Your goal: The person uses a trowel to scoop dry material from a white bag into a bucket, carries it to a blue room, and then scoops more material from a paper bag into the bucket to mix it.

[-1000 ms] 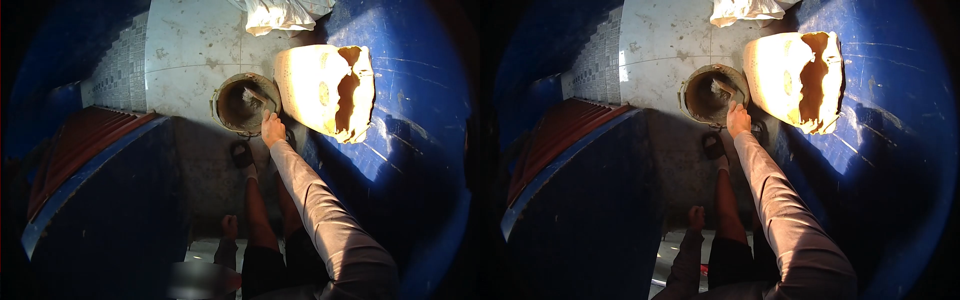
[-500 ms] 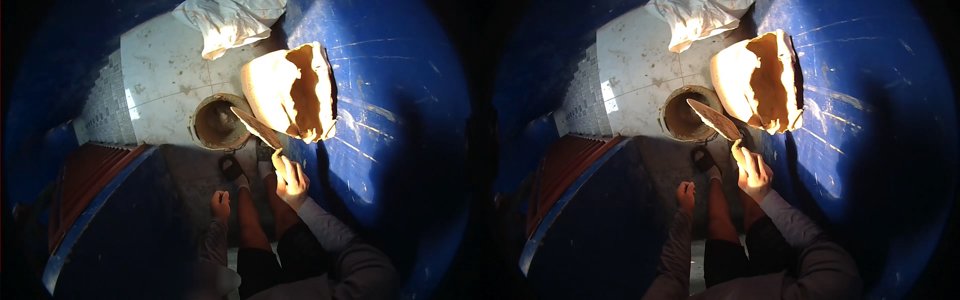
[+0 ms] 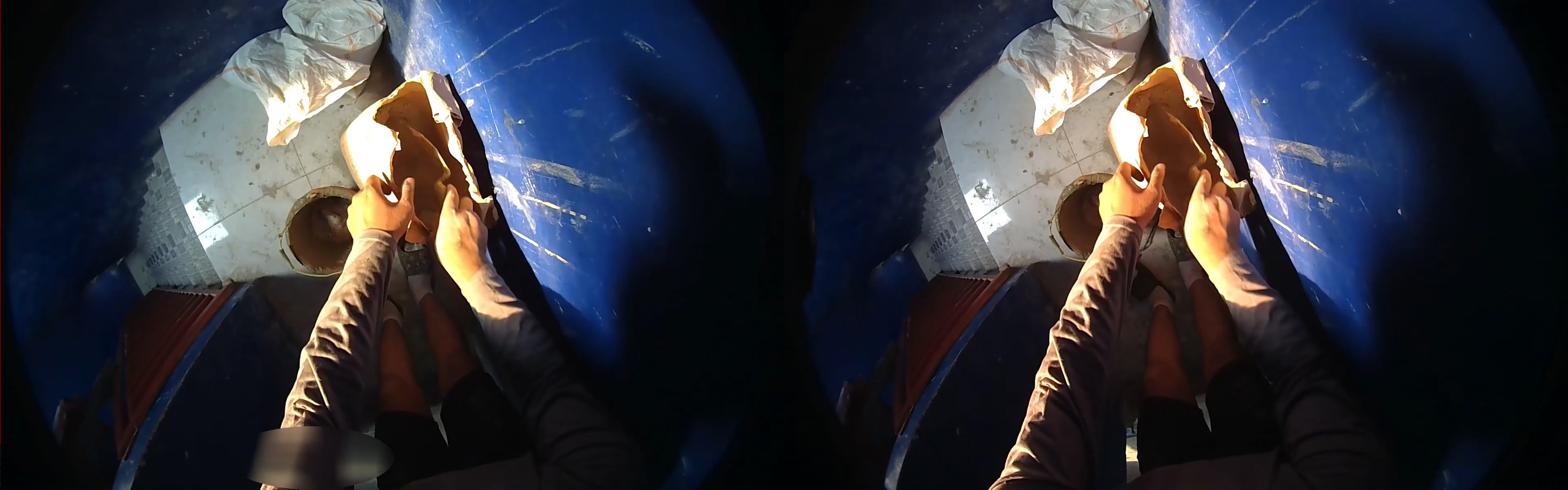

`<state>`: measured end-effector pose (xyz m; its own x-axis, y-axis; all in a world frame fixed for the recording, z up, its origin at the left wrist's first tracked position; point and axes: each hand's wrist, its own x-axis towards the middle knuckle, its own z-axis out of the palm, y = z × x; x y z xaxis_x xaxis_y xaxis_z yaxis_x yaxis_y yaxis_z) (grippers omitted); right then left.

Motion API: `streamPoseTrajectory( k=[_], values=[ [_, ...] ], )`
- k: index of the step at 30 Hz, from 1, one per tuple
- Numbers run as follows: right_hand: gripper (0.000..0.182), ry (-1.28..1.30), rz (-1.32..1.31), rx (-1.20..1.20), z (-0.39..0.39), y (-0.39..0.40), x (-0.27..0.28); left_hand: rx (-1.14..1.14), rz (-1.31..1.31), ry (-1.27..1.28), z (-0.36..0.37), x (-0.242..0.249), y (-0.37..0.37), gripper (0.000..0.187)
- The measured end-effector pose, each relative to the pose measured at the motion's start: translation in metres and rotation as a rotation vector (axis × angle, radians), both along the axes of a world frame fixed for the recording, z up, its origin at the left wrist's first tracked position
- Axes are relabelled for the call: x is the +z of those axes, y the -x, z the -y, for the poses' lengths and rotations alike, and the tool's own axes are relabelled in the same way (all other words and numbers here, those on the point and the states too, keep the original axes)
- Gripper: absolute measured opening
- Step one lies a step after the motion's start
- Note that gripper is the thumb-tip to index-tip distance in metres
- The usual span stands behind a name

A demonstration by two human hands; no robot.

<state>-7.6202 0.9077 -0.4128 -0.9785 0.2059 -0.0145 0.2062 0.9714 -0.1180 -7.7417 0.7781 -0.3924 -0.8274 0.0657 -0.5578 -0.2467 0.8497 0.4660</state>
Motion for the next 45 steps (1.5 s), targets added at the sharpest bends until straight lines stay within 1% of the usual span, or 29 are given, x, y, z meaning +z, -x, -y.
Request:
streamPoseTrajectory(
  k=[2,3,5,6,8,10,12,13,14,16,18,19,20,22,23,24,26,27,30,32,34,35,38,39,40,41,42,44,45],
  values=[
    [0.054,0.029,-0.021,-0.084,0.002,0.033,-0.036,-0.012,-0.049,0.019,0.000,-0.018,0.004,0.039],
    [0.043,0.094,0.058,-0.201,0.002,0.052,-0.036,-0.026,-0.044,0.021,0.003,-0.022,0.005,0.028],
    [0.023,0.195,0.216,-0.445,0.002,0.091,-0.033,-0.044,-0.124,-0.089,0.018,-0.040,-0.001,0.025],
    [0.020,0.027,0.149,-0.269,0.004,0.096,-0.033,-0.034,-0.131,-0.146,0.023,-0.040,-0.002,0.024],
    [0.018,0.002,0.180,-0.213,0.010,0.094,-0.043,0.037,-0.200,-0.248,0.029,-0.040,-0.009,0.020],
    [0.023,0.082,0.208,-0.220,0.007,0.084,-0.030,0.093,-0.120,-0.270,0.033,-0.038,-0.010,0.020],
    [0.036,0.179,0.272,-0.166,-0.005,0.068,-0.016,0.129,-0.133,-0.291,0.035,-0.043,-0.011,0.021],
    [0.049,0.238,0.337,-0.195,-0.008,0.064,-0.009,0.150,-0.082,-0.301,0.036,-0.042,-0.011,0.023],
    [0.052,0.221,0.314,-0.177,-0.008,0.059,-0.006,0.153,-0.074,-0.297,0.037,-0.042,-0.013,0.023],
    [0.052,0.099,0.166,-0.167,-0.007,0.066,0.009,0.111,-0.127,-0.222,0.032,-0.038,-0.010,0.022],
    [0.049,0.125,0.125,-0.217,-0.005,0.077,-0.013,0.091,-0.179,-0.164,0.024,-0.022,0.002,0.021],
    [0.041,0.147,0.226,-0.197,-0.004,0.090,-0.011,0.065,-0.226,-0.103,0.020,-0.015,0.006,0.020],
    [0.029,0.024,0.247,-0.115,-0.001,0.093,-0.038,0.093,-0.265,-0.104,0.018,-0.023,0.013,0.021],
    [0.019,-0.127,0.231,-0.036,0.013,0.102,-0.037,0.093,-0.251,-0.074,0.013,-0.018,0.032,0.024],
    [0.015,-0.097,0.243,-0.116,0.017,0.100,-0.028,0.077,-0.282,-0.083,0.014,-0.022,0.038,0.023],
    [0.015,-0.095,0.249,-0.116,0.014,0.101,-0.013,0.035,-0.270,-0.047,0.013,-0.019,0.045,0.022],
    [0.016,0.085,0.331,-0.103,-0.001,0.098,0.008,-0.009,-0.244,-0.026,0.006,-0.010,0.051,0.020],
    [0.015,0.189,0.295,-0.113,-0.006,0.094,0.014,-0.010,-0.245,-0.026,0.004,-0.012,0.050,0.020],
    [0.018,0.057,0.241,-0.181,-0.007,0.092,0.021,-0.045,-0.253,0.079,0.004,-0.022,0.046,0.017],
    [0.021,0.108,0.166,-0.162,-0.012,0.102,0.010,-0.142,-0.248,-0.039,0.012,-0.027,0.050,0.017],
    [0.018,0.113,0.107,-0.090,-0.006,0.115,-0.001,-0.171,-0.272,-0.048,0.007,-0.023,0.047,0.017],
    [0.014,0.105,0.160,-0.072,-0.002,0.120,-0.003,-0.194,-0.303,-0.059,0.004,-0.021,0.048,0.018],
    [0.011,0.145,0.139,-0.086,-0.005,0.113,0.011,-0.113,-0.267,-0.117,0.004,-0.024,0.050,0.020],
    [0.011,0.143,-0.014,-0.031,-0.012,0.098,0.005,-0.115,-0.290,-0.163,0.011,-0.027,0.052,0.028],
    [0.012,0.137,-0.172,0.030,-0.019,0.090,0.009,-0.146,-0.350,-0.170,0.017,-0.032,0.052,0.029],
    [0.021,0.224,-0.119,-0.039,-0.024,0.080,0.014,-0.121,-0.319,-0.175,0.021,-0.036,0.051,0.029],
    [0.021,0.224,-0.115,-0.043,-0.022,0.080,0.026,-0.097,-0.286,-0.179,0.022,-0.038,0.049,0.030],
    [0.031,0.184,0.110,-0.204,-0.019,0.089,0.038,-0.112,-0.296,-0.236,0.018,-0.038,0.047,0.029],
    [0.035,0.239,-0.010,-0.180,-0.019,0.092,0.035,-0.107,-0.233,-0.187,0.018,-0.040,0.048,0.025]
  ],
)
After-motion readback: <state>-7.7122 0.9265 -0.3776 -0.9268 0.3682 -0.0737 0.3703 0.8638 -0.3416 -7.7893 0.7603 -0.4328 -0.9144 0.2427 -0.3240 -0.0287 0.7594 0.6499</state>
